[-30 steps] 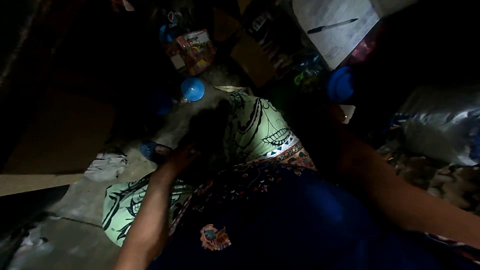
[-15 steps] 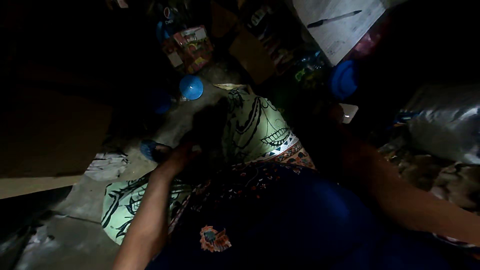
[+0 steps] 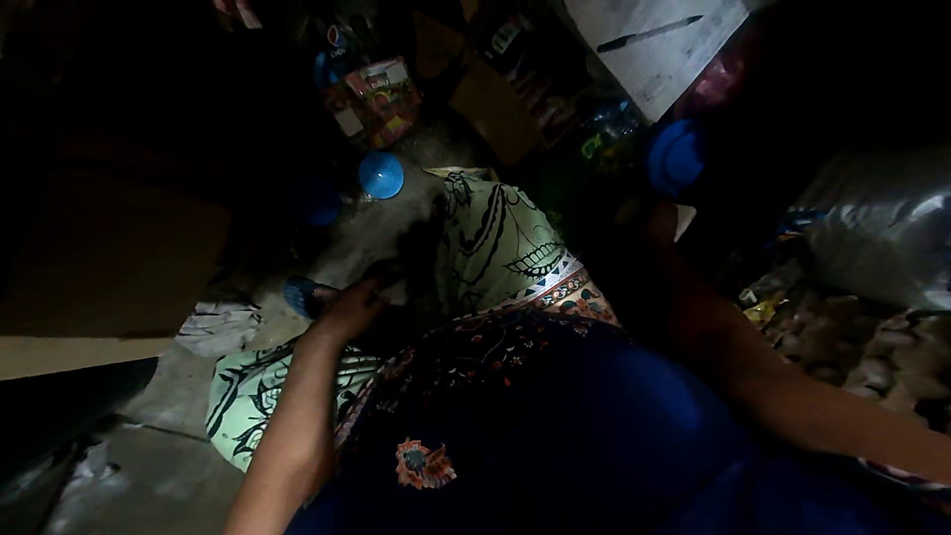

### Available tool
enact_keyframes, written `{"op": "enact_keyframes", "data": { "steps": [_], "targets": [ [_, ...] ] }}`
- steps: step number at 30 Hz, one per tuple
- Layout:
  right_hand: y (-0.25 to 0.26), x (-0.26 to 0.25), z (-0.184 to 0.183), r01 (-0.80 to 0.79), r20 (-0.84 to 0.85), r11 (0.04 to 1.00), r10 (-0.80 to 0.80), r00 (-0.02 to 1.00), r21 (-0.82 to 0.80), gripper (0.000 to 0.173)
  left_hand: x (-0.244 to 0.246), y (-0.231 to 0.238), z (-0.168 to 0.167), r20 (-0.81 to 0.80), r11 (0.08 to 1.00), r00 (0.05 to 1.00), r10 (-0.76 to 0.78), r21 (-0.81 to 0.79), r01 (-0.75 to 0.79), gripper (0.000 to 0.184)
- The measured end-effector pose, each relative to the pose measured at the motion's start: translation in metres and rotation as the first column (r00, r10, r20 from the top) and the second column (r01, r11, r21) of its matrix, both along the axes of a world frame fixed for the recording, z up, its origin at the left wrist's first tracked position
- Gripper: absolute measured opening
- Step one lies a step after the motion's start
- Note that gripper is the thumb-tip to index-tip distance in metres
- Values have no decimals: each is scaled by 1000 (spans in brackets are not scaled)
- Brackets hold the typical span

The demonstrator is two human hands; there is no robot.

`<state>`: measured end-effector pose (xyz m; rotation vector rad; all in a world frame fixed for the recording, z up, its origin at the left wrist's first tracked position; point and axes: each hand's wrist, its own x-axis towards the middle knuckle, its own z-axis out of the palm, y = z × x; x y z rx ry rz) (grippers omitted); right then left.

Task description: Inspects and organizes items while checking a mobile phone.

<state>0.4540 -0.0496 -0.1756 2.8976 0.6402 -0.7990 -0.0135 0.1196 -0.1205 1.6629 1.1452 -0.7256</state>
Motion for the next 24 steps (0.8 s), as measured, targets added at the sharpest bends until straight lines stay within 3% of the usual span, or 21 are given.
{"op": "enact_keyframes", "data": {
  "steps": [5,10,16,20,24],
  "targets": [
    [0,8,-7,-54,-46,999,54,998,5,42,-4,-6,1,-8,998,999,43,52,-43,43],
    [-8,1,-17,-103,-96,990,94,991,-94,57,-6,-15,5,-19,997,998,67,45,-66,44],
    [-20,4,-28,-189,-62,971,182,981,-146,62,-2,-23,12,-35,995,994,102,20,-101,44],
    [-10,0,-24,-108,-72,983,98,993,-145,48,-5,-20,38,34,984,986,163,74,-165,44],
    [-2,2,-16,-62,-126,989,45,991,-131,44,-48,-20,82,91,922,951,294,237,-307,45]
  ]
}}
